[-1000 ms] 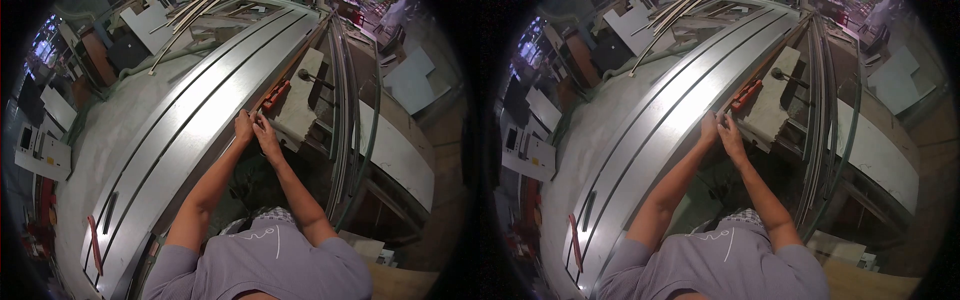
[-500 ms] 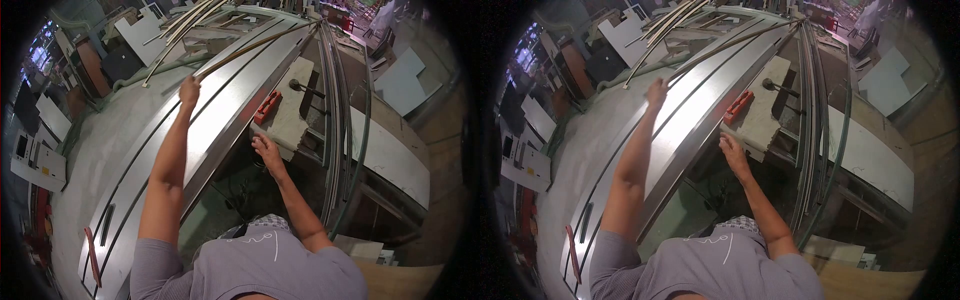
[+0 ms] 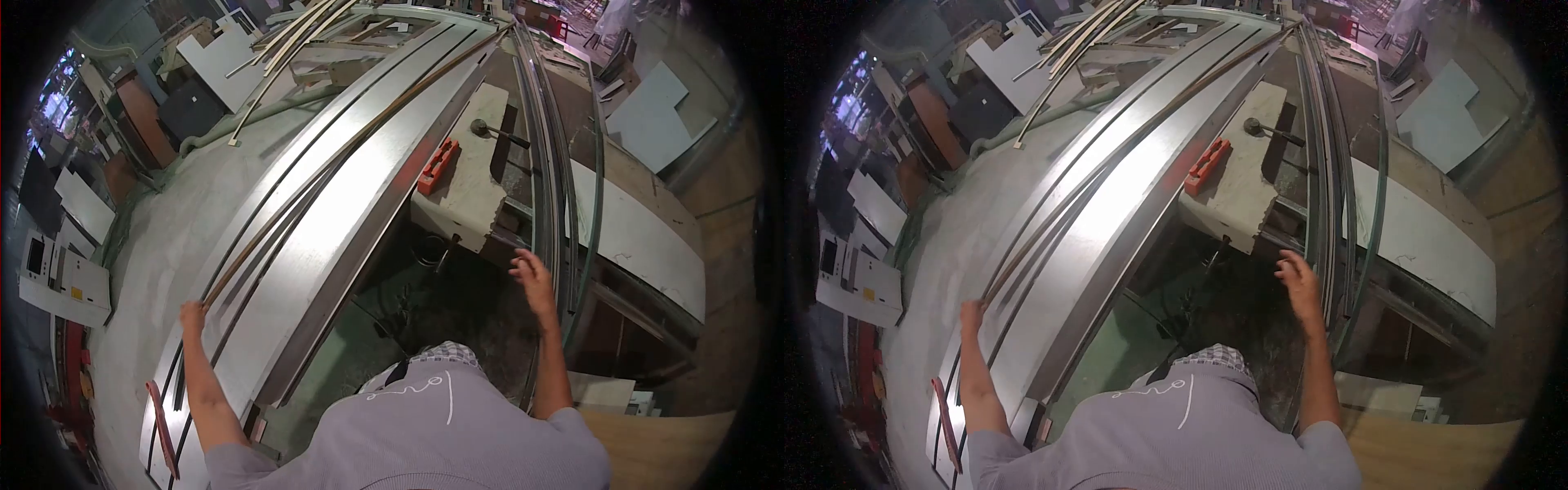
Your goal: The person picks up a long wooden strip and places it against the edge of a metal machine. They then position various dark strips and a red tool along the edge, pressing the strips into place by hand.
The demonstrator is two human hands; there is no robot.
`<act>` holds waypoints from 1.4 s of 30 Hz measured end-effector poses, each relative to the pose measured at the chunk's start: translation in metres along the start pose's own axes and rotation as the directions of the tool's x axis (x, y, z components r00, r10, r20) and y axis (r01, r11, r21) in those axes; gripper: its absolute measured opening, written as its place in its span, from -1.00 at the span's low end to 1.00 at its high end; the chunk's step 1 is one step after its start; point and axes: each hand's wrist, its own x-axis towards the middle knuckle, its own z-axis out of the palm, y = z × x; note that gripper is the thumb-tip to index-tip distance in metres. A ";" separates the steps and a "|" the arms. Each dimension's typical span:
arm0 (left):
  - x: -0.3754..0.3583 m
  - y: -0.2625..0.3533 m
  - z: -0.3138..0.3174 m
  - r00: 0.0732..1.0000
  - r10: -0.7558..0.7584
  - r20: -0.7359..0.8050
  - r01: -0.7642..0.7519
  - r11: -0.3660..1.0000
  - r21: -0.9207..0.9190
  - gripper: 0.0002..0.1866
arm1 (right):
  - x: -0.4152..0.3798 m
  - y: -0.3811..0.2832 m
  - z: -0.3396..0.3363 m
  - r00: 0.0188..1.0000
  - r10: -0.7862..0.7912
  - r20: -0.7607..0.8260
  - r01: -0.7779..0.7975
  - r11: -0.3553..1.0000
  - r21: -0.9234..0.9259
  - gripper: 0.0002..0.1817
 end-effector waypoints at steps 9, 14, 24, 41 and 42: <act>-0.162 -0.130 -0.039 0.905 -0.349 0.244 0.287 0.923 0.256 -0.71 | -0.017 0.063 -0.036 0.903 -0.292 -0.316 -0.111 0.552 -0.826 -0.49; -0.254 -0.220 -0.006 0.870 -0.479 0.117 0.450 0.868 0.211 -0.79 | -0.025 0.077 -0.040 0.918 -0.191 -0.347 -0.204 0.523 -0.827 -0.46; -0.335 -0.221 0.021 0.655 -0.695 0.297 0.650 0.719 0.247 -0.62 | 0.000 0.066 -0.046 0.939 -0.121 -0.322 -0.243 0.429 -0.870 -0.47; -0.177 0.081 -0.164 0.930 0.038 -0.366 -0.321 0.568 -0.758 -0.52 | 0.071 -0.144 0.116 0.956 0.061 0.286 -0.219 0.798 0.562 -0.78; -0.176 0.105 -0.164 0.935 0.060 -0.350 -0.338 0.456 -0.823 -0.51 | 0.060 -0.166 0.142 0.960 0.098 0.261 -0.245 0.739 0.627 -0.78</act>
